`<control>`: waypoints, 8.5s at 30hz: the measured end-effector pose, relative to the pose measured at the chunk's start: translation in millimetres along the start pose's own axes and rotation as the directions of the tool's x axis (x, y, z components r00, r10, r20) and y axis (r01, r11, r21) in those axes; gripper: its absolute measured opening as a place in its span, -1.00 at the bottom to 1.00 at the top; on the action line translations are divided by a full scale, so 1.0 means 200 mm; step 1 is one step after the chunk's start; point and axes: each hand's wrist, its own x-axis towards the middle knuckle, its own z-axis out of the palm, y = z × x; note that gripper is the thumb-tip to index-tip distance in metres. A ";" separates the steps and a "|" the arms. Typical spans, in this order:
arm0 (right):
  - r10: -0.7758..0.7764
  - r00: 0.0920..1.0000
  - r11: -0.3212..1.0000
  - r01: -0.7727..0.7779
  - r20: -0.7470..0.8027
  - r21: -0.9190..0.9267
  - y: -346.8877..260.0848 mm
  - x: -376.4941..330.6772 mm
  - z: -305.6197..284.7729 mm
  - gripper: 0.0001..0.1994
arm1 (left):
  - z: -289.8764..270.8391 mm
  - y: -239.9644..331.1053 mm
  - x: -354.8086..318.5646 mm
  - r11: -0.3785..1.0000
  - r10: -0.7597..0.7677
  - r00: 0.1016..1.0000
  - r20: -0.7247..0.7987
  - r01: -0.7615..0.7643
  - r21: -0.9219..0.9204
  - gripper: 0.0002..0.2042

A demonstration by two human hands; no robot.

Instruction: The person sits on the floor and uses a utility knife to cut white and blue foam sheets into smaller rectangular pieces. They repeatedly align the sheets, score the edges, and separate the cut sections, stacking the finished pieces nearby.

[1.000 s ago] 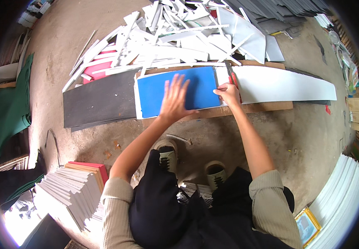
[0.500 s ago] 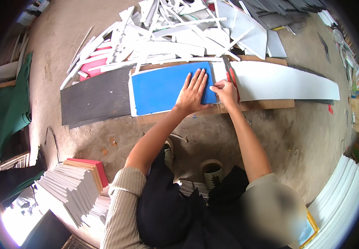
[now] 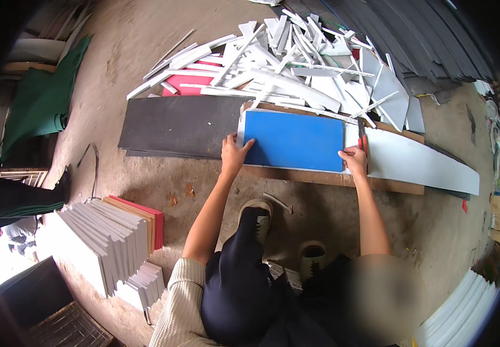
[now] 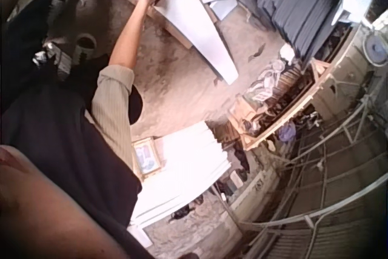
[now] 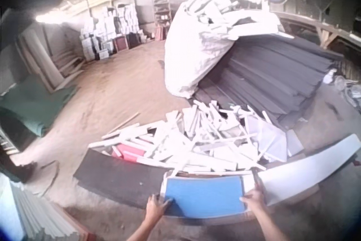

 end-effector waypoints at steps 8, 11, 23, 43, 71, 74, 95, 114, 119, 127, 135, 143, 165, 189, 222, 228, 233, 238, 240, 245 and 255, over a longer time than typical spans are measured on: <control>-0.051 0.998 0.999 0.051 -0.028 0.009 -0.02 -0.08 0.12 -0.81 | -0.09 -0.14 0.10 0.958 -0.119 0.967 0.224 0.171 -0.230 -0.42; -0.165 0.985 0.985 0.162 -0.050 -0.052 -0.11 -0.13 0.34 -0.75 | -0.26 -0.29 0.18 0.948 -0.150 0.970 0.193 0.197 -0.252 -0.45; -0.264 0.891 0.893 0.081 -0.369 -0.442 -0.28 -0.15 0.17 -0.66 | 0.17 0.35 -0.03 0.553 0.685 0.594 0.421 -0.801 0.229 -0.14; -0.161 0.983 0.769 0.181 0.089 -0.613 -0.44 -0.22 0.17 -0.71 | 0.37 0.44 -0.10 0.411 0.670 0.457 0.585 -0.885 0.221 -0.04; 0.139 0.977 0.816 -0.020 0.162 -0.577 -0.28 -0.53 0.28 -0.74 | 0.39 0.38 -0.12 0.345 0.647 0.485 0.588 -0.874 0.342 0.00; 0.033 0.994 0.803 0.037 0.107 -0.595 -0.18 -0.64 0.28 -0.73 | 0.41 0.39 -0.14 0.333 0.653 0.477 0.588 -0.878 0.343 0.00; -0.142 0.984 0.814 0.056 -0.104 -0.578 -0.28 -0.20 0.06 -0.75 | 0.49 0.53 -0.22 0.573 0.606 0.650 0.458 -0.757 0.314 -0.27; -0.238 0.967 0.763 0.126 -0.094 -0.634 -0.27 -0.12 0.18 -0.76 | 0.07 0.28 0.41 0.711 0.620 0.775 0.126 -0.622 0.326 -0.64; -0.326 0.942 0.769 0.212 -0.085 -0.603 -0.21 -0.12 0.17 -0.77 | 0.37 0.52 0.23 0.564 0.697 0.561 0.447 -0.813 0.140 -0.54; -0.244 0.970 0.794 0.195 -0.008 -0.575 -0.25 -0.19 0.10 -0.77 | 0.51 0.58 0.23 0.531 0.675 0.579 0.458 -0.812 0.245 -0.38; -0.361 0.929 0.756 0.236 -0.087 -0.610 -0.50 -0.32 0.00 -0.81 | 0.40 0.75 0.19 0.760 0.586 0.708 0.394 -0.648 0.035 -0.67; -0.373 0.921 0.733 0.218 -0.112 -0.644 -0.73 -0.41 -0.10 -0.80 | 0.29 0.95 0.03 0.570 0.810 0.577 0.107 -0.817 0.089 -0.79; -0.213 0.977 0.791 0.164 -0.013 -0.590 -0.76 -0.55 -0.01 -0.77 | 0.29 0.90 -0.06 0.551 0.834 0.552 -0.003 -0.834 -0.002 -0.89; -0.137 0.990 0.818 0.130 0.029 -0.560 -0.73 -0.45 0.01 -0.75 | 0.28 0.88 -0.01 0.416 0.835 0.460 0.301 -0.887 0.200 -0.86; -0.085 0.994 0.700 0.112 0.074 -0.705 -0.21 -0.34 -0.01 -0.69 | 0.05 0.94 -0.04 0.475 0.829 0.502 0.246 -0.865 0.162 -0.84; -0.226 0.974 0.730 0.183 0.020 -0.658 -0.15 -0.33 -0.12 -0.73 | -0.40 1.06 -0.08 0.589 0.804 0.594 0.038 -0.803 0.088 -0.79; -0.304 0.947 0.687 0.144 -0.102 -0.713 -0.14 -0.30 -0.03 -0.62 | -0.73 0.92 -0.09 0.606 0.795 0.602 -0.076 -0.793 0.055 -0.79; -0.333 0.918 0.705 0.091 -0.215 -0.703 -0.07 -0.19 -0.08 -0.57 | -0.88 0.92 -0.13 0.702 0.698 0.698 -0.160 -0.711 -0.043 -0.79; -0.278 0.942 0.827 0.135 -0.189 -0.546 -0.31 -0.22 -0.06 -0.58 | -0.90 0.94 -0.14 0.722 0.665 0.726 -0.174 -0.685 -0.100 -0.79; -0.849 0.449 0.490 0.867 -0.280 -0.096 -1.06 -0.61 -0.03 -0.70 | -0.87 0.86 -0.16 0.683 0.709 0.693 -0.131 -0.721 -0.115 -0.76; -0.779 0.603 0.612 0.791 -0.173 -0.001 -1.01 -0.64 0.10 -0.77 | -0.96 0.89 -0.10 0.556 0.824 0.553 -0.124 -0.831 -0.007 -0.58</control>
